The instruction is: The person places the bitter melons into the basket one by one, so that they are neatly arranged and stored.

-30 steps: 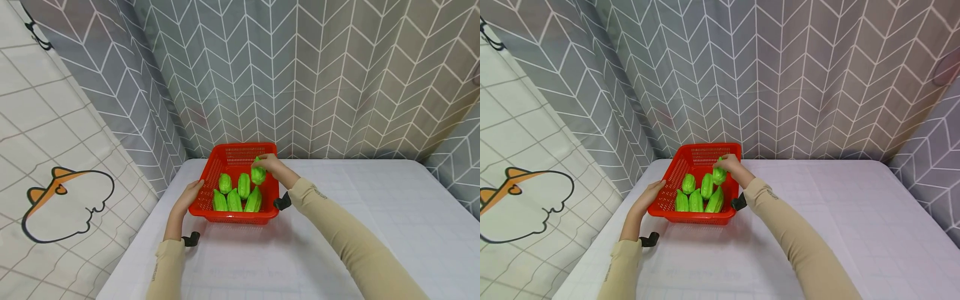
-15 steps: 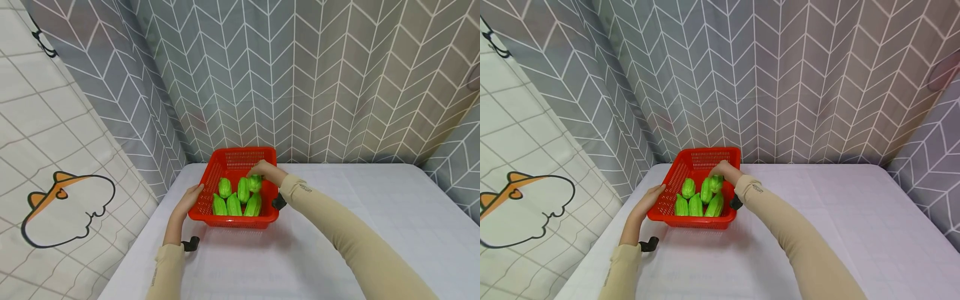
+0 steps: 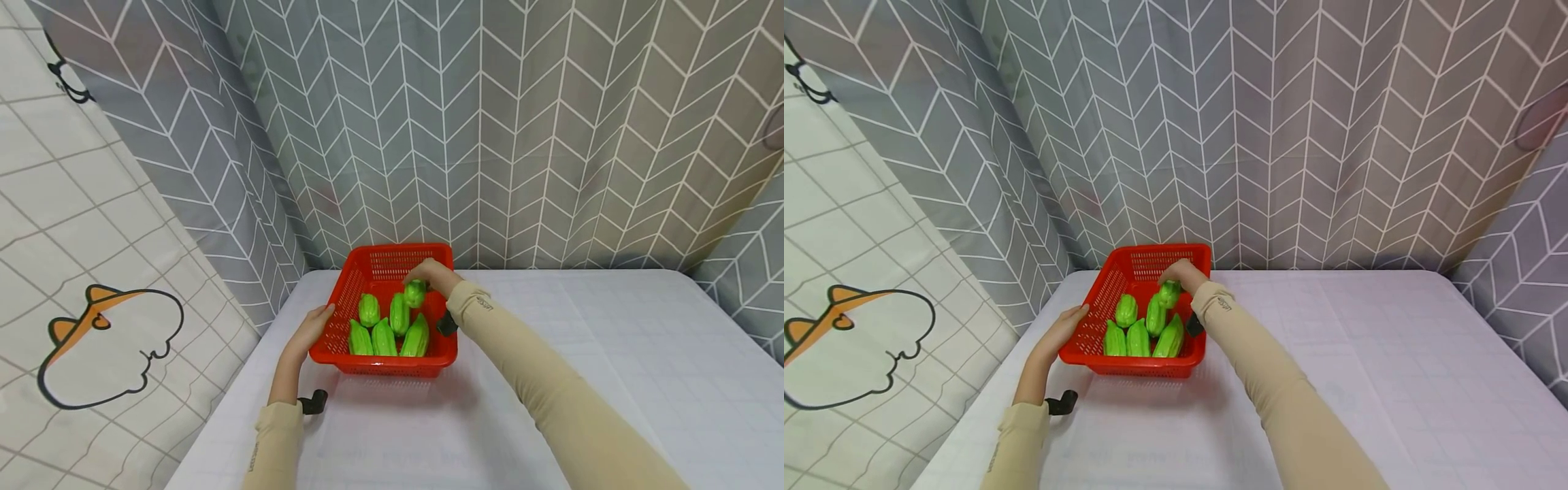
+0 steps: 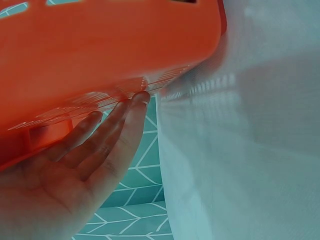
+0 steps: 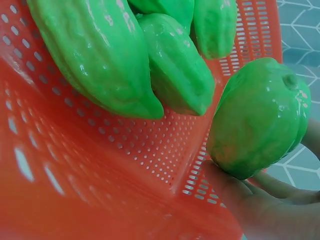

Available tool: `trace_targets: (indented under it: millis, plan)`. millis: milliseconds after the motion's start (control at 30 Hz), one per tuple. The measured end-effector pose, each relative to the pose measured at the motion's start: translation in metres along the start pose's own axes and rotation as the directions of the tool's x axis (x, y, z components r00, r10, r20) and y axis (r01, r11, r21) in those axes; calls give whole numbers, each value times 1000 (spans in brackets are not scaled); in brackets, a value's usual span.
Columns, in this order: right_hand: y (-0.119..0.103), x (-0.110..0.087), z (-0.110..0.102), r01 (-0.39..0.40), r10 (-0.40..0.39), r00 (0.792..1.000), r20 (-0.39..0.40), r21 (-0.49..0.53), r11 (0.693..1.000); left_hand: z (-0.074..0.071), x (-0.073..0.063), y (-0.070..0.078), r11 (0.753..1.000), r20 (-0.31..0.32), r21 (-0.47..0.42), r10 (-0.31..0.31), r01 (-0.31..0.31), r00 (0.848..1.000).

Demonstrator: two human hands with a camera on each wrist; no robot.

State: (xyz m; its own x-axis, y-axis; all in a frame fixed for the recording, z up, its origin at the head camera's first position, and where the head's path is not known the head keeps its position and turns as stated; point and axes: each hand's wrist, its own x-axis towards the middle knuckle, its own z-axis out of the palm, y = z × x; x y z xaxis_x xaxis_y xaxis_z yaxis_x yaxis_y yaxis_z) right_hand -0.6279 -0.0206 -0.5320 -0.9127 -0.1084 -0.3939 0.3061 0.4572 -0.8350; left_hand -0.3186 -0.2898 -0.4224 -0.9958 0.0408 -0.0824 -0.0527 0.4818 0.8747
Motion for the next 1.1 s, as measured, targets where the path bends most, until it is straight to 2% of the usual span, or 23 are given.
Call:
trace_targets:
  millis: [100, 233, 333, 533, 633, 700, 867, 1100]
  plan:
    - [15, 43, 4, -6, 6, 999, -38, 0, 1000, 1, 2, -1, 1000, -5, 4, 0, 0, 1000]
    - [31, 79, 13, -17, 17, 999, -44, 0, 1000, 0, 1, -1, 1000, -9, -5, -7, 7, 1000]
    - [39, 85, 20, -14, 14, 1000, -28, 0, 1000, 0, 0, -1, 1000, -12, -1, -14, 14, 1000]
    - [45, 82, 28, -45, 44, 999, 19, 50, 998, 1, 0, 0, 1000, -18, -4, -15, 15, 1000]
    - [52, 97, 30, -71, 68, 997, 47, 84, 994, 0, 1, 1, 1000, -18, -8, -11, 11, 1000]
    - [59, 113, 31, -91, 87, 995, 39, 97, 991, 0, 1, 2, 1000, -14, -14, -9, 9, 1000]
    - [69, 125, 32, -114, 114, 993, 13, 128, 985, -1, -2, 6, 999, 6, -38, -7, 7, 1000]
    - [78, 127, 31, -164, 153, 986, 62, 267, 950, 0, 1, 1, 1000, -8, -24, -3, 3, 1000]
